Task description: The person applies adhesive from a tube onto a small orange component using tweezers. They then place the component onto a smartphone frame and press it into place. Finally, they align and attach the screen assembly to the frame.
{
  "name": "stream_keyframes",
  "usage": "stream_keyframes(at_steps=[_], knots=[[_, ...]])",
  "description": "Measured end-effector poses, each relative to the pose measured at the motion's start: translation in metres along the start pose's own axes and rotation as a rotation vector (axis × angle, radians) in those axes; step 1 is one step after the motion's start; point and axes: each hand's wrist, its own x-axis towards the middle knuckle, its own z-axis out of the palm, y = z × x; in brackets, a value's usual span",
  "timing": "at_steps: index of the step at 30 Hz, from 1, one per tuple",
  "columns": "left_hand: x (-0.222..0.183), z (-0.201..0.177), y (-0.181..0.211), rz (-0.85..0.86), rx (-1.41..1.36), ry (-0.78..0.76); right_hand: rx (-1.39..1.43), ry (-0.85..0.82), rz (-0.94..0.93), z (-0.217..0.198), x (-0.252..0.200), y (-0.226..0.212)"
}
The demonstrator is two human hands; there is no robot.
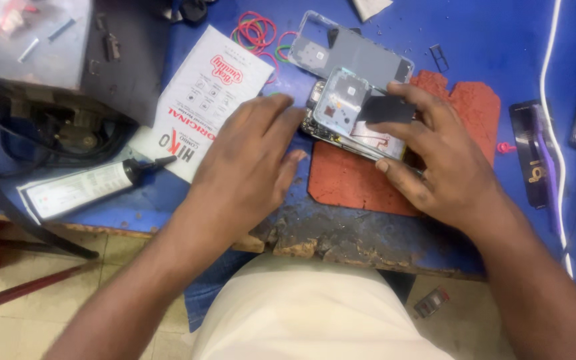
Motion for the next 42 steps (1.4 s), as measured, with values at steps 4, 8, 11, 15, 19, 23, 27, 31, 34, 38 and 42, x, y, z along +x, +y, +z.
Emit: stream_keyframes(at_steps=[4,8,11,15,19,23,27,31,34,38,42], knots=[[0.018,0.008,-0.012,0.056,0.063,-0.086,0.164,0.051,0.016,0.000,0.000,0.004],[0.034,0.016,-0.017,0.056,0.048,-0.193,0.217,0.090,-0.003,-0.006,-0.008,0.008],[0.041,0.019,-0.015,0.049,0.024,-0.228,0.225,0.084,-0.021,-0.009,-0.012,0.013],[0.040,0.019,-0.009,0.034,-0.008,-0.248,0.243,0.082,-0.027,-0.005,-0.017,0.013],[0.036,0.018,-0.004,0.044,-0.030,-0.261,0.223,0.072,-0.036,-0.004,-0.024,0.013],[0.030,0.018,-0.002,0.052,-0.053,-0.302,0.266,0.057,-0.054,-0.004,-0.030,0.014],[0.020,0.017,-0.001,0.022,-0.106,-0.307,0.193,0.058,-0.071,0.000,-0.032,0.011],[0.004,0.012,0.005,0.063,-0.012,-0.155,0.131,0.025,-0.076,0.009,-0.030,0.005],[-0.011,0.009,0.013,-0.071,-0.019,-0.077,0.049,-0.024,-0.051,0.010,-0.029,0.002],[-0.023,0.012,0.019,-0.118,0.015,-0.071,-0.048,-0.065,-0.058,0.010,-0.025,-0.003],[-0.027,0.009,0.019,-0.108,-0.011,-0.080,-0.052,-0.121,-0.009,0.008,-0.023,-0.006]])
